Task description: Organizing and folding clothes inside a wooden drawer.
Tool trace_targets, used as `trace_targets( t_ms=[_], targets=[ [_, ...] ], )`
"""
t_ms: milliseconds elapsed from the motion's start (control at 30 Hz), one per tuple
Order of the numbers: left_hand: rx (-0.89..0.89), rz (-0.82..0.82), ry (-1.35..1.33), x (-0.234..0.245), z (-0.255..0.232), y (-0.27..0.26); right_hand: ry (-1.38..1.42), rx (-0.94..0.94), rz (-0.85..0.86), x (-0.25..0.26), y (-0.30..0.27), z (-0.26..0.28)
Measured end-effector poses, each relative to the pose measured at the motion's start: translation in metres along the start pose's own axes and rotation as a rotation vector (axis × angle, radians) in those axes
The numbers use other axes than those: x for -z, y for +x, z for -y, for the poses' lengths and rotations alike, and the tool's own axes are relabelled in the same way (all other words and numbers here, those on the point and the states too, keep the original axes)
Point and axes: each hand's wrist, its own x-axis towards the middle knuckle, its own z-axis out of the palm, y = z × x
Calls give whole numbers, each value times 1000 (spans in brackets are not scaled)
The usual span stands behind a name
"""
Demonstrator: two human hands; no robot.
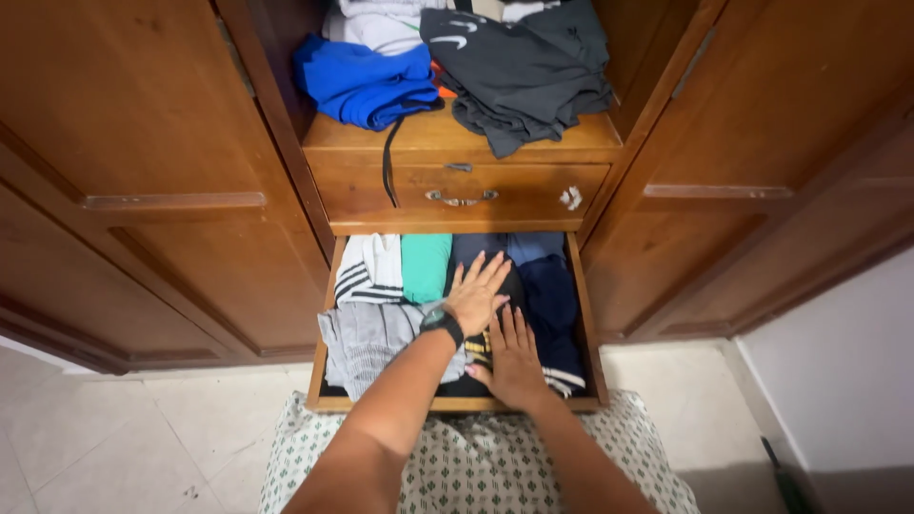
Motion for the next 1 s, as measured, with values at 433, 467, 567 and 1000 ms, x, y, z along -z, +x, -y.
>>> trace_targets(
  t_ms=[433, 467, 567, 1000],
  targets=[
    [-75, -97, -335, -30, 63, -4, -13, -77, -246, 1, 46, 1],
    [-96, -126, -340, -25, 65, -6, -18, -34, -234, 8, 46, 9],
    [-107, -161, -321, -20, 59, -22, -20, 8, -227, 2, 41, 14],
    [-122, -95, -32, -9, 74, 9, -35, -7, -155, -18, 54, -8]
  ],
)
